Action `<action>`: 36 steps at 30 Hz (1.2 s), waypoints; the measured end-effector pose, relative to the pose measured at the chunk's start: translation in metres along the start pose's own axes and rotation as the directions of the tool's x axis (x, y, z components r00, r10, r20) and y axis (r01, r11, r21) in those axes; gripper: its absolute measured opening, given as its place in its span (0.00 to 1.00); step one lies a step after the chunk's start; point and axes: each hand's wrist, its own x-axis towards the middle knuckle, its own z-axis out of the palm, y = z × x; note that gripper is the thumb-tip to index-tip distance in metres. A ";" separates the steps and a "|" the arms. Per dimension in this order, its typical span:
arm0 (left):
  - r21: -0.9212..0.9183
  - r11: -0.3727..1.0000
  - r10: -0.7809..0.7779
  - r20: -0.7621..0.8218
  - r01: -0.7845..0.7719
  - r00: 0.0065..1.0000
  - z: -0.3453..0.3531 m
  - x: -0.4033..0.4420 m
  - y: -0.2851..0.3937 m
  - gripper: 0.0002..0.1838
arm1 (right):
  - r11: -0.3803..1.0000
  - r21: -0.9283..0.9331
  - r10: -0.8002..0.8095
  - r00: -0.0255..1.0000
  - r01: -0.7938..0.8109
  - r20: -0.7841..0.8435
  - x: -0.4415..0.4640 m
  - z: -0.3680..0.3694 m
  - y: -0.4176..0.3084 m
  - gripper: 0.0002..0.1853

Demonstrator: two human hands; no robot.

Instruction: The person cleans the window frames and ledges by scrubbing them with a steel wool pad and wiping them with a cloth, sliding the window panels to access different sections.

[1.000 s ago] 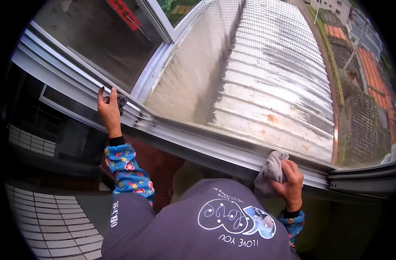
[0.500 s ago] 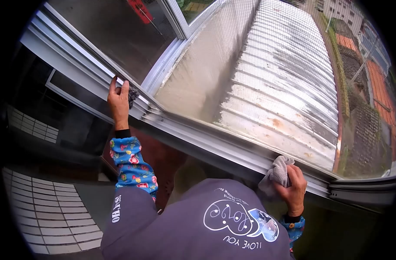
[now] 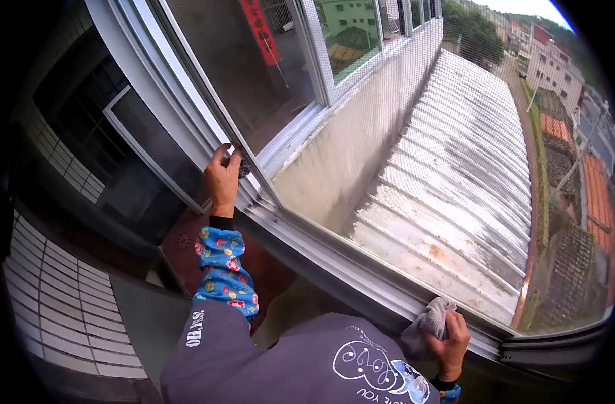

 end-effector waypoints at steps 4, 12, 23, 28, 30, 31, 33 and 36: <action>0.083 0.996 -0.023 -0.042 0.027 0.999 -0.006 -0.002 0.013 0.18 | 1.000 0.002 -0.019 1.000 0.019 -0.008 0.000 0.000 0.002 0.22; 0.137 0.990 0.052 -0.170 -0.029 0.984 0.008 -0.003 0.004 0.12 | 0.990 -0.045 -0.133 0.991 0.134 0.023 -0.011 -0.004 0.015 0.26; 0.190 0.981 0.083 -0.237 -0.038 0.968 0.016 0.009 -0.004 0.10 | 0.995 0.031 -0.090 0.995 0.091 -0.033 -0.016 -0.002 0.020 0.28; 0.204 0.979 0.031 -0.211 0.013 0.977 0.016 0.018 -0.007 0.11 | 0.988 -0.008 -0.154 0.983 0.154 -0.098 -0.017 0.004 0.026 0.29; 0.225 0.974 0.009 -0.187 0.034 0.982 0.016 0.023 -0.010 0.11 | 0.986 0.010 -0.162 0.980 0.165 -0.114 -0.017 0.007 0.029 0.29; 0.198 0.980 0.033 -0.173 0.002 0.984 0.016 0.025 -0.014 0.12 | 0.988 0.014 -0.153 0.981 0.155 -0.116 -0.017 0.002 0.020 0.29; 0.137 0.991 0.026 -0.154 -0.005 0.988 0.016 0.025 -0.021 0.12 | 0.992 -0.033 -0.124 0.991 0.123 -0.039 -0.017 0.000 0.026 0.30; 0.122 0.992 -0.030 -0.087 0.040 0.996 0.005 0.020 -0.020 0.16 | 0.989 0.085 -0.117 0.990 0.123 -0.080 -0.019 -0.003 0.018 0.31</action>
